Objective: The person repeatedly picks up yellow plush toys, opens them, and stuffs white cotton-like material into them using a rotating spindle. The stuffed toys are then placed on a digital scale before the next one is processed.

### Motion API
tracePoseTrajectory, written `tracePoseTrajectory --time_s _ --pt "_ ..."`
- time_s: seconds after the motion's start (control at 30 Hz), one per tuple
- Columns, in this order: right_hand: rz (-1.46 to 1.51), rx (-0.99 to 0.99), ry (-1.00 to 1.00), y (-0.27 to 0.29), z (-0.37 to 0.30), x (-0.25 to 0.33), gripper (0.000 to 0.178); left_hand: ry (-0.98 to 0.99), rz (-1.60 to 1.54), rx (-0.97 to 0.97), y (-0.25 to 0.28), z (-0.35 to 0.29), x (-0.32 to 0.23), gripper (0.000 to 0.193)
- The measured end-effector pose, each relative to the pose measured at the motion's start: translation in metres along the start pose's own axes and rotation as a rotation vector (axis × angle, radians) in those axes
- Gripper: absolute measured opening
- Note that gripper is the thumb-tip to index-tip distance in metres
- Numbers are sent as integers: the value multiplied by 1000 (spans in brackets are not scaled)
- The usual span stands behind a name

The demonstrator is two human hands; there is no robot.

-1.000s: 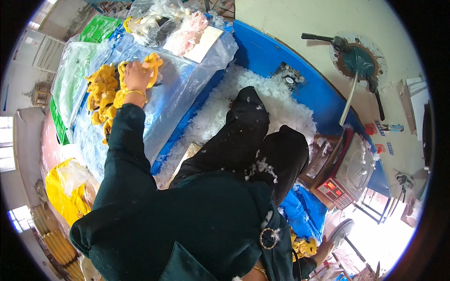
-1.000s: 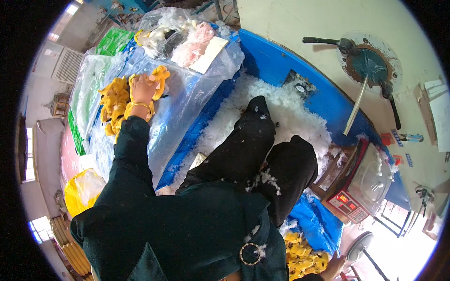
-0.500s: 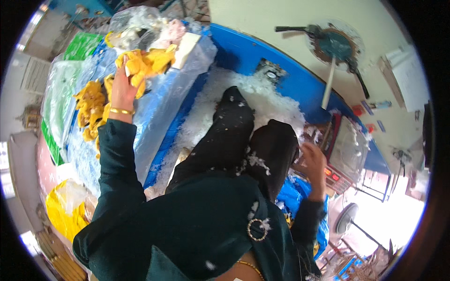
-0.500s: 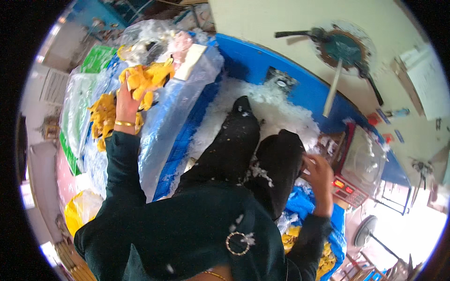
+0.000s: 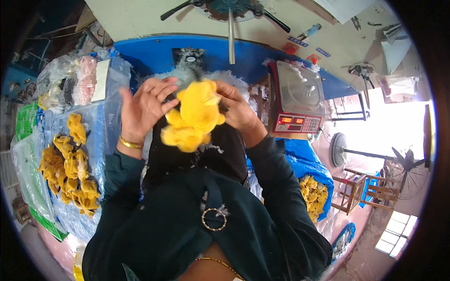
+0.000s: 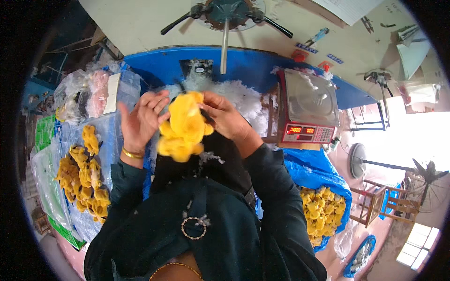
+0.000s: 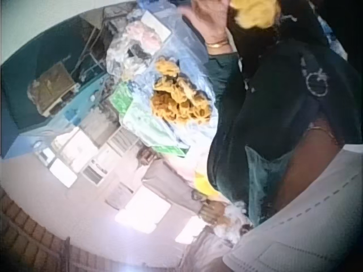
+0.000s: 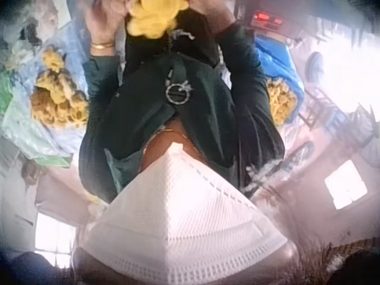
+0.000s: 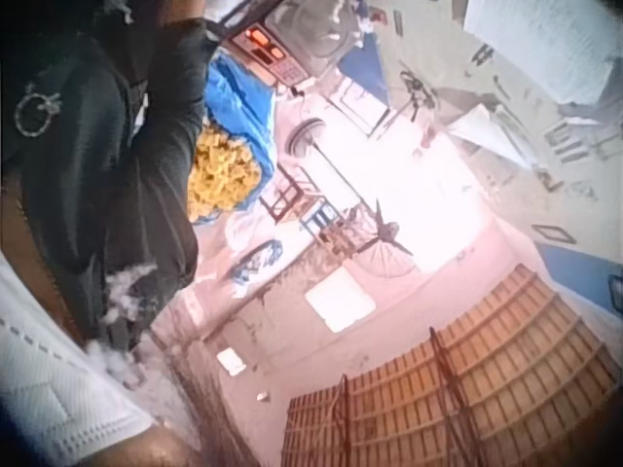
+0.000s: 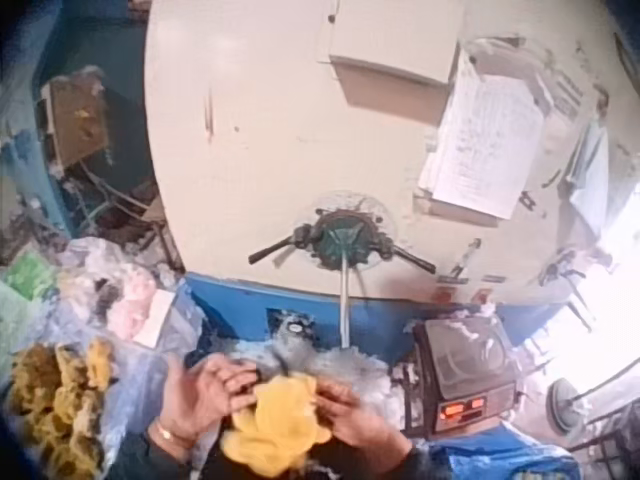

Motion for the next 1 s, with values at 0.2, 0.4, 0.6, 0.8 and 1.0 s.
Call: tracePoseTrajectory --time_s 0.2,0.4,0.6,0.8,1.0 --pt "-959 203 88 -6 -6 41 15 287 876 146 -9 22 31 47" --pt "-1000 100 76 1 -17 64 19 414 347 -44 -20 32 45 35" --pt "-1322 185 211 11 -22 63 22 495 743 116 -25 40 52 27" --pt "-1630 -9 446 29 -21 62 21 504 898 152 -33 49 52 24" --pt "-1784 -314 585 47 -16 78 10 -87 1561 387 -53 88 35 24"
Point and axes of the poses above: each hand's wrist, its own z-axis towards the middle knuckle, its own y-axis out of the back of the hand, x = y × z, the point moved 3 cm from there along z, towards the middle knuckle, and after that the axes turned 3 degrees about -y, right-handed, at the moved point
